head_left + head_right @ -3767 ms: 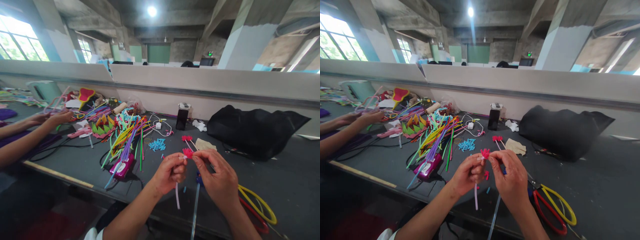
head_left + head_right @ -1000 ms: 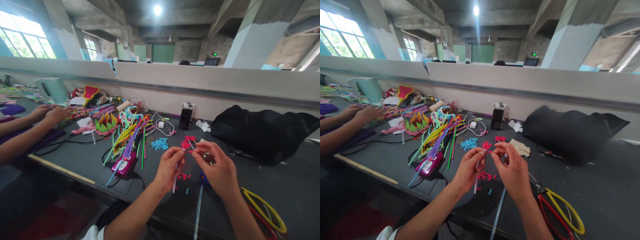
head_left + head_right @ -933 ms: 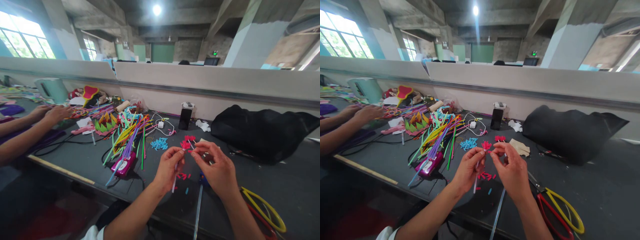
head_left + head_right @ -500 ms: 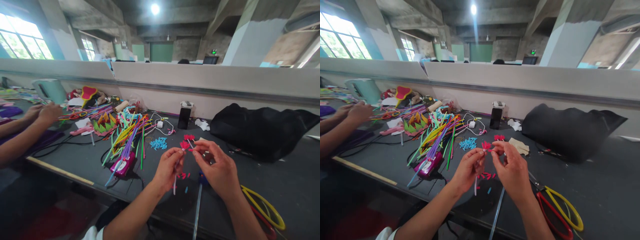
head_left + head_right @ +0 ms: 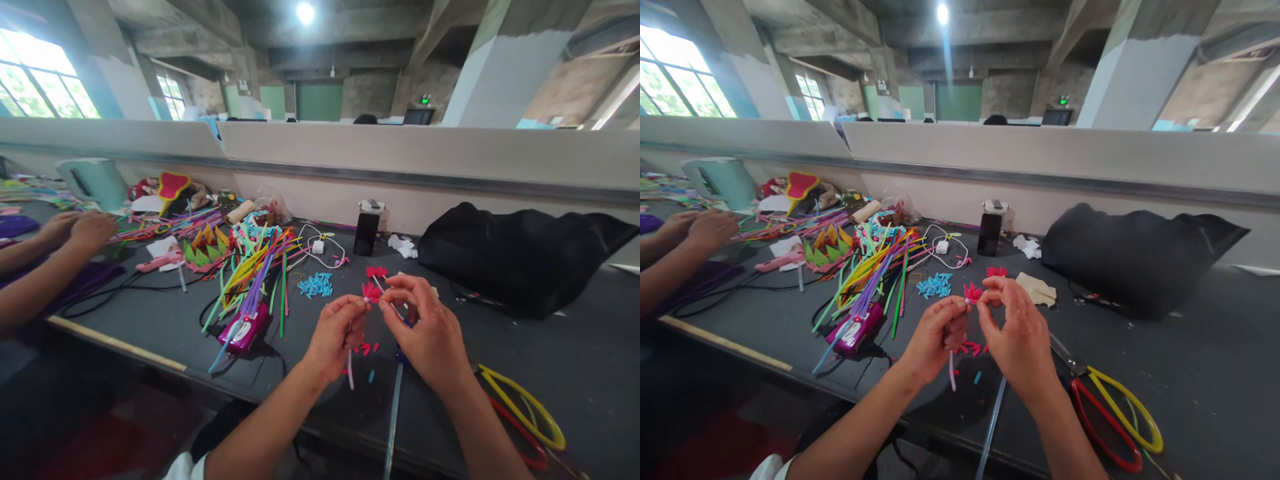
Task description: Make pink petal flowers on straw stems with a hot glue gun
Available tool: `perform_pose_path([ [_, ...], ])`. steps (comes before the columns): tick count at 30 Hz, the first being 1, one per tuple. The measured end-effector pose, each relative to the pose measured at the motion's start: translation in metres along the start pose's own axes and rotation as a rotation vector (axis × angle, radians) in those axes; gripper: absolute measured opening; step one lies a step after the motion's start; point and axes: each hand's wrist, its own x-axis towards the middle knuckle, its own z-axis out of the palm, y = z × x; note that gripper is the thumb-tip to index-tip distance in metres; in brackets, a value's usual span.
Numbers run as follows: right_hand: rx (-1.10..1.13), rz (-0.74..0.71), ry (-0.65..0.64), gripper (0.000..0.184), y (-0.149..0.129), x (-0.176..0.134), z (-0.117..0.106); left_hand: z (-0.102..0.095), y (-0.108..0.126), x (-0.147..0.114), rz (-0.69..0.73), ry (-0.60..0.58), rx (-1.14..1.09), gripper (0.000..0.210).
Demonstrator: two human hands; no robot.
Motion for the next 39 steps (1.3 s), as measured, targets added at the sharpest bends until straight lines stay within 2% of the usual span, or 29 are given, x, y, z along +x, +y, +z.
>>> perform_pose_path([
  [5,0.013,0.010,-0.002,0.013,-0.0001,-0.0003,0.0013,0.0003,-0.0006,-0.0003,0.005,-0.005,0.016,0.021],
  [11,0.001,0.016,0.002,0.018,0.0001,-0.0008,0.0030,0.0002,-0.0004,-0.0007,0.010,-0.004,0.017,0.017],
  [21,0.000,0.021,0.002,0.018,-0.0008,-0.0002,0.0033,0.0008,0.0001,-0.0017,0.007,0.009,0.046,0.021],
  [39,-0.008,0.025,0.022,0.017,-0.0037,-0.0019,0.0059,-0.0012,-0.0013,-0.0024,-0.001,-0.012,0.044,0.013],
])
